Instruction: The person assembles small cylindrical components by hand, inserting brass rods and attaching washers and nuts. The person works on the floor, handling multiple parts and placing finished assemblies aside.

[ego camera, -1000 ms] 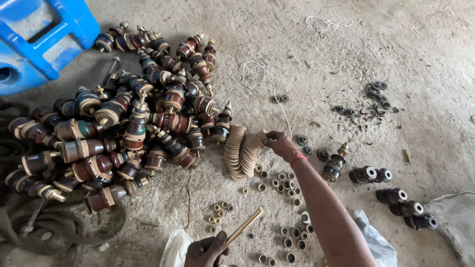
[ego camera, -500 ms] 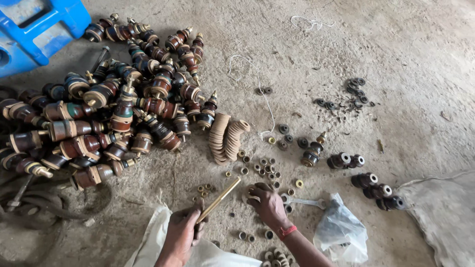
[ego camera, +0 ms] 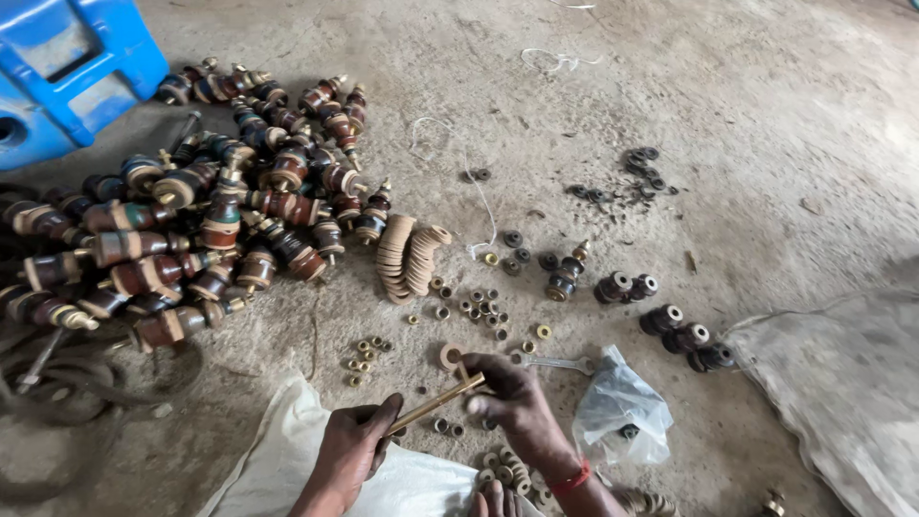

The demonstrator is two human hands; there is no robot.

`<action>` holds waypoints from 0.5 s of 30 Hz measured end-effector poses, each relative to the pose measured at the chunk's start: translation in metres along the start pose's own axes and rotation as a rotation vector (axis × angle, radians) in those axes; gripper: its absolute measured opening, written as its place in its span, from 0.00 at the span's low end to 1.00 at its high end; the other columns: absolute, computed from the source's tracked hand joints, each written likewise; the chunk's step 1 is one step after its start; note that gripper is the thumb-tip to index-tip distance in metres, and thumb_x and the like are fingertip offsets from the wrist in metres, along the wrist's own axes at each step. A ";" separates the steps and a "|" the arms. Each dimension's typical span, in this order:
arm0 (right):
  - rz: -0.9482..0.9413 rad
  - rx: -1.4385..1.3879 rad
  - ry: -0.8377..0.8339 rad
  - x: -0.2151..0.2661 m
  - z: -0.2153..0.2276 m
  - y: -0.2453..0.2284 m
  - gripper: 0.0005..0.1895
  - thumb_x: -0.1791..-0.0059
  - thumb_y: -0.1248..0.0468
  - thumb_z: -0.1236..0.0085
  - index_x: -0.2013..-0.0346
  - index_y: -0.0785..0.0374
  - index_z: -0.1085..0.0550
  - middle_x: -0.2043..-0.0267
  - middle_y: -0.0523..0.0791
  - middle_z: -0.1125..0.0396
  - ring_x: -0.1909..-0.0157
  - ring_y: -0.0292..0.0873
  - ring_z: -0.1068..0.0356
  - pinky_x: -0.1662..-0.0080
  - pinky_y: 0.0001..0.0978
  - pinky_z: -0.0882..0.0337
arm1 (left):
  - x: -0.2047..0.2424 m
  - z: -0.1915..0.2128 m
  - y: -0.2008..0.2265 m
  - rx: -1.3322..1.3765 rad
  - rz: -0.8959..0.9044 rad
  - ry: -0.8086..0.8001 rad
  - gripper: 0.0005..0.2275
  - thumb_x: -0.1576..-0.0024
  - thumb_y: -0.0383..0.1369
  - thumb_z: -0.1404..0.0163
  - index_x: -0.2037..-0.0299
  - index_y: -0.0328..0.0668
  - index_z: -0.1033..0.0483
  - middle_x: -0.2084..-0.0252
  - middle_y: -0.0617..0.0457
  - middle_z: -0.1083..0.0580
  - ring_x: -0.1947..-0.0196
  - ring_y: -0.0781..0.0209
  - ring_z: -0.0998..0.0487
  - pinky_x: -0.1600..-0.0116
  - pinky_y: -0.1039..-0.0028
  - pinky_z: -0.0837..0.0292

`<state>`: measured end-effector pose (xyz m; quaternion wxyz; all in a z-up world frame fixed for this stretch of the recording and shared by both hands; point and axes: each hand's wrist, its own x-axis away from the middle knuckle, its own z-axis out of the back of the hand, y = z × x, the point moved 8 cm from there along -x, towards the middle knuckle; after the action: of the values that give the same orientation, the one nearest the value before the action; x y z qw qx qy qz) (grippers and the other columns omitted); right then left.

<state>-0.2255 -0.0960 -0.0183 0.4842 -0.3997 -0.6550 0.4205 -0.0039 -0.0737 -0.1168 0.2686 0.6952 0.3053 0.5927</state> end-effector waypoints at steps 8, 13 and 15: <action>0.612 1.017 -0.186 0.041 -0.078 -0.042 0.45 0.57 0.52 0.26 0.31 0.63 0.36 0.32 0.54 0.37 0.32 0.54 0.38 0.37 0.52 0.32 | -0.014 -0.038 -0.038 0.557 0.295 -0.305 0.23 0.42 0.53 0.55 0.50 0.43 0.28 0.72 0.48 0.27 0.81 0.63 0.30 0.76 0.75 0.36; 0.350 0.047 -0.490 -0.007 0.041 -0.045 0.66 0.63 0.29 0.32 0.23 0.58 0.50 0.27 0.52 0.43 0.27 0.52 0.39 0.30 0.54 0.33 | -0.059 0.019 -0.057 0.190 0.287 -0.214 0.17 0.39 0.45 0.55 0.50 0.40 0.27 0.74 0.48 0.28 0.83 0.60 0.32 0.77 0.71 0.38; 0.327 0.185 -0.247 -0.038 0.134 -0.049 0.63 0.61 0.25 0.40 0.24 0.61 0.45 0.29 0.53 0.38 0.32 0.51 0.33 0.37 0.52 0.27 | -0.080 0.032 -0.055 0.137 0.275 -0.163 0.17 0.39 0.45 0.55 0.51 0.40 0.27 0.75 0.49 0.28 0.84 0.60 0.33 0.77 0.71 0.38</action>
<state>-0.3530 -0.1693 -0.0076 0.3601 -0.3999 -0.5943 0.5976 0.0130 -0.0973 -0.2150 0.1610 0.7928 0.2242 0.5434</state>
